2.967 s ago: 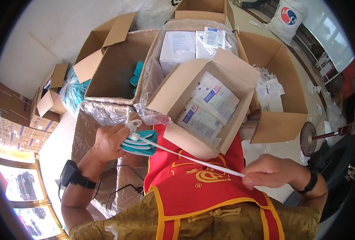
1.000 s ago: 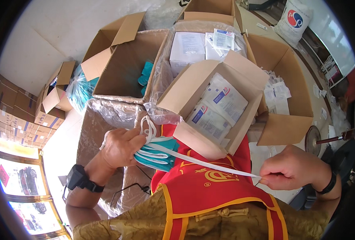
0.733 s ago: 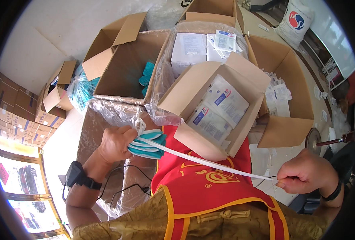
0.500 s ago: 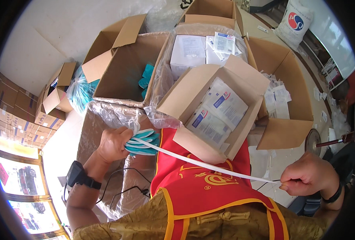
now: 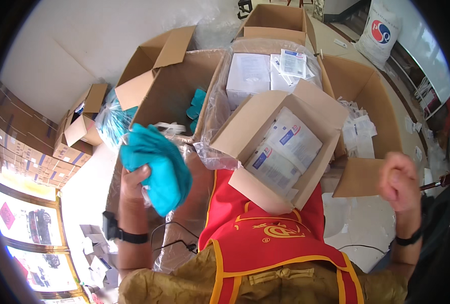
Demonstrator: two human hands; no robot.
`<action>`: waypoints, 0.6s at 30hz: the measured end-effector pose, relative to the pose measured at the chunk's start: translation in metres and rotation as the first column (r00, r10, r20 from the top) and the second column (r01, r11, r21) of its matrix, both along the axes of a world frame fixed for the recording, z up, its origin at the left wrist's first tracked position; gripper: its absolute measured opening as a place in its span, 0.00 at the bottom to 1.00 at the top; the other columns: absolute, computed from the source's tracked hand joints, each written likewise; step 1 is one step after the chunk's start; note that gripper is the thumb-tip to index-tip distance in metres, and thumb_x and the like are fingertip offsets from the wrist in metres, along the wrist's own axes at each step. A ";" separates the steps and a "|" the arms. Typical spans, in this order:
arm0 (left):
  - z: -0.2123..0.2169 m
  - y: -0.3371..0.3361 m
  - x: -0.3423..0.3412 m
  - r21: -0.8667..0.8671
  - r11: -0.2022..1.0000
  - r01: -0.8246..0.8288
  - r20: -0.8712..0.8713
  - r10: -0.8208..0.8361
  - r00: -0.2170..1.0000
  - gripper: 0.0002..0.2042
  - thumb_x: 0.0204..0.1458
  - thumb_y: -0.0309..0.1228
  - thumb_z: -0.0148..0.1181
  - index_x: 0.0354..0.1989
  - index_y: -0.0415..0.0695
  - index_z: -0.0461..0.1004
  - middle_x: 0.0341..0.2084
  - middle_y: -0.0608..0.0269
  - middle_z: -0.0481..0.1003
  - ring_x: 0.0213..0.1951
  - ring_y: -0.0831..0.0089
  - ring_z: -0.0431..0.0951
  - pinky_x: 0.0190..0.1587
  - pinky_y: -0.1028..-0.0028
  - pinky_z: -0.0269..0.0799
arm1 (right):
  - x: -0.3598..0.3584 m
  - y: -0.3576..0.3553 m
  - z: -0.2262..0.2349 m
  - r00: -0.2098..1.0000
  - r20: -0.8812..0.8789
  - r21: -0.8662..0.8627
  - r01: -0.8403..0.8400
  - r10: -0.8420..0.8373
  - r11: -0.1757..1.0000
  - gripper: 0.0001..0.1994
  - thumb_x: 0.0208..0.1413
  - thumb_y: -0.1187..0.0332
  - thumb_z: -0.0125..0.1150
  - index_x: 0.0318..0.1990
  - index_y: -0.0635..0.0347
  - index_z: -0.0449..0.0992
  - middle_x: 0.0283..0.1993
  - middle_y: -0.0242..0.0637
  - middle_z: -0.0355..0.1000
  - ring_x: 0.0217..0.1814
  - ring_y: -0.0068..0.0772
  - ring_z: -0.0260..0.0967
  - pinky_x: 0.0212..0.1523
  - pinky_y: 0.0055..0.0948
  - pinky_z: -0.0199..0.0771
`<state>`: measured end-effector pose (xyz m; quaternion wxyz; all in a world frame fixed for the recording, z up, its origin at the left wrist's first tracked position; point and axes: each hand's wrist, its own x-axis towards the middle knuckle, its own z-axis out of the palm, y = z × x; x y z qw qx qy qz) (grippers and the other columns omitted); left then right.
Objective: The recorder is sorting and organizing green face masks and white medical supply packets from various cardboard boxes.
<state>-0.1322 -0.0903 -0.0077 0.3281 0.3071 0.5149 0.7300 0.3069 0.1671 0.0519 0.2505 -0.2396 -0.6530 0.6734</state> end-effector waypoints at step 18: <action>-0.021 0.031 0.084 0.223 0.942 0.249 -0.016 -0.252 0.968 0.13 0.49 0.32 0.59 0.40 0.36 0.72 0.31 0.49 0.75 0.29 0.66 0.77 0.35 0.67 0.75 | -0.154 -0.074 -0.038 0.822 -0.326 -0.349 -0.564 0.467 0.749 0.10 0.64 0.65 0.51 0.32 0.60 0.71 0.21 0.23 0.60 0.18 0.09 0.48 0.19 0.12 0.46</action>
